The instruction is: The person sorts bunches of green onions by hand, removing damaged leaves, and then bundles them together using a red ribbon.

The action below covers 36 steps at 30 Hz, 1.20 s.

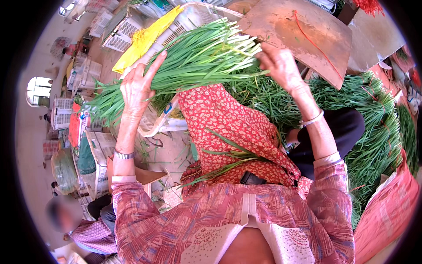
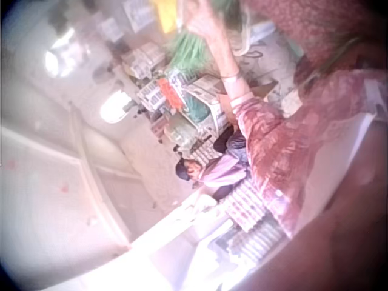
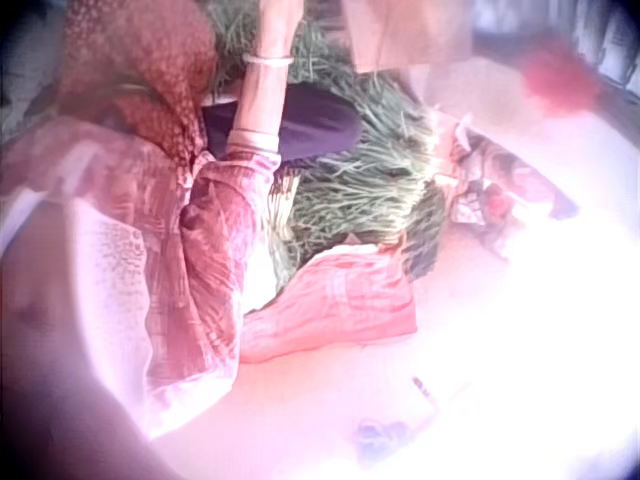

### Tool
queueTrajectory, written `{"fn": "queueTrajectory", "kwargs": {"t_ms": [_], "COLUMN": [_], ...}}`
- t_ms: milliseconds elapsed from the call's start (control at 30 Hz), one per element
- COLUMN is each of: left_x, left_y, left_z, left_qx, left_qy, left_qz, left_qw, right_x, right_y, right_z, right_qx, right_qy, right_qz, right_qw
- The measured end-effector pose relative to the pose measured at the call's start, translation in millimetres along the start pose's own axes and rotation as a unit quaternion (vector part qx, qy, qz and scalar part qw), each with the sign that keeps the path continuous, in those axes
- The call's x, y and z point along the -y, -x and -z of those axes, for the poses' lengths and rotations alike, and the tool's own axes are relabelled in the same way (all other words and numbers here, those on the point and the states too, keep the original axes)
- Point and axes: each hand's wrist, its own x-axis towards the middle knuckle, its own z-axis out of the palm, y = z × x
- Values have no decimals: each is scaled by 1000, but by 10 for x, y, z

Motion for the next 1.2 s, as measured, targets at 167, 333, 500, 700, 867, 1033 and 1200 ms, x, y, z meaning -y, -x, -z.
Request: {"fn": "queueTrajectory", "kwargs": {"t_ms": [167,333,500,700,867,1033,1200], "left_x": [149,159,56,-10,-57,-80,-115], "left_y": [15,-5,-174,-221,-256,-263,-369], "left_z": [-19,24,123,196,168,192,258], "left_qx": [5,19,26,-9,-5,6,-19], "left_qy": [-12,-40,-57,-73,-77,-81,-81], "left_qz": [4,0,-26,-79,-95,-95,-117], "left_qw": [1000,999,998,994,992,992,990], "right_x": [-890,32,553,56,-515,293,192], "right_y": [385,126,-151,-88,4,-263,-497], "right_z": [506,492,112,4,461,434,37], "right_qx": [125,18,-48,-48,26,11,71], "right_qy": [219,242,251,239,404,277,267], "right_qz": [-139,-5,78,42,-96,-76,-54], "right_qw": [958,970,964,969,909,958,959]}}
